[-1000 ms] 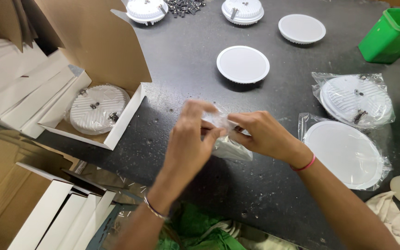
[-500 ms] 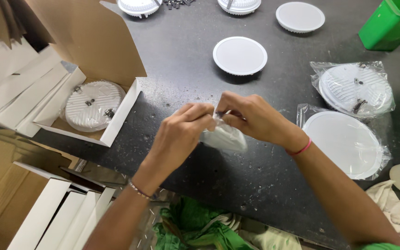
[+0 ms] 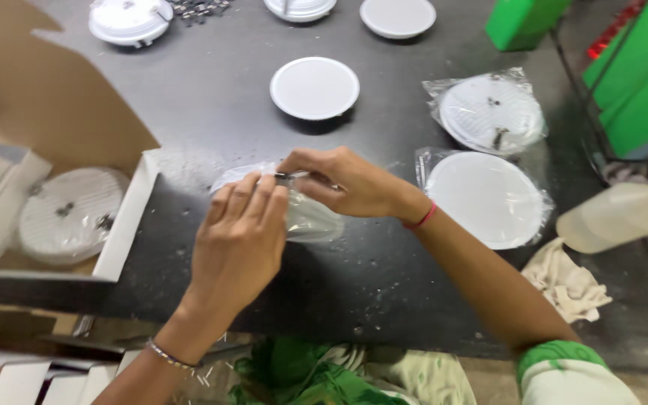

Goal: The person wraps individual white circular LED light fixtures in clear plastic bags and places them into white cardboard boxes. The person then closes the boxes and stacks them on the table.

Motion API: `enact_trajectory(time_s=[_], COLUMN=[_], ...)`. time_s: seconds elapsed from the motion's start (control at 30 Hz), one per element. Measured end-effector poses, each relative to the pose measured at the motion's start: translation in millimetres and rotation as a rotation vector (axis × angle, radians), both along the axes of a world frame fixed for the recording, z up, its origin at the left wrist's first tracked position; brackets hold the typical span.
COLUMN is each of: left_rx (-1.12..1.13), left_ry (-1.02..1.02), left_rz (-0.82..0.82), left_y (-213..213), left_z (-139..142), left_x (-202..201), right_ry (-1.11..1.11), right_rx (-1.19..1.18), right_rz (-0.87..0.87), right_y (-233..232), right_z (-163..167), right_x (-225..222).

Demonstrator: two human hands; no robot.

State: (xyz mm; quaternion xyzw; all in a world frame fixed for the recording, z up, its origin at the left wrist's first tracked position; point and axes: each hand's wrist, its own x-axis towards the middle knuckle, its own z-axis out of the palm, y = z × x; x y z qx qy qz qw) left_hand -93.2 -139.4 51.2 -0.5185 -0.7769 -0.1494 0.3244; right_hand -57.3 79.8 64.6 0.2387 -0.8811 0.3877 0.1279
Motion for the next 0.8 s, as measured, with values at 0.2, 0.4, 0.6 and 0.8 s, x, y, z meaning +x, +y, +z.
enact_trajectory(time_s=[0.2, 0.4, 0.6, 0.8], left_rx=[0.106, 0.447, 0.469, 0.414], left_ry=[-0.615, -0.612, -0.968, -1.148], left_rz=[-0.128, -0.233, 0.022, -0.021], left_y=[12.3, 31.9, 18.0, 35.7], left_z=[-3.6, -41.0, -86.9, -115.9], left_x=[-19.9, -38.5, -36.0, -36.8], right_ry=[0.123, -0.185, -0.255, -0.339], right_rx=[-0.001, -0.203, -0.384, -0.541], right_rz=[-0.254, -0.555, -0.879, -1.016], right_y=[-7.9, 58.1, 187.9, 231.6], right_z=[-26.1, -79.1, -108.0, -113.5], right_x=[10.6, -16.4, -51.3, -59.3])
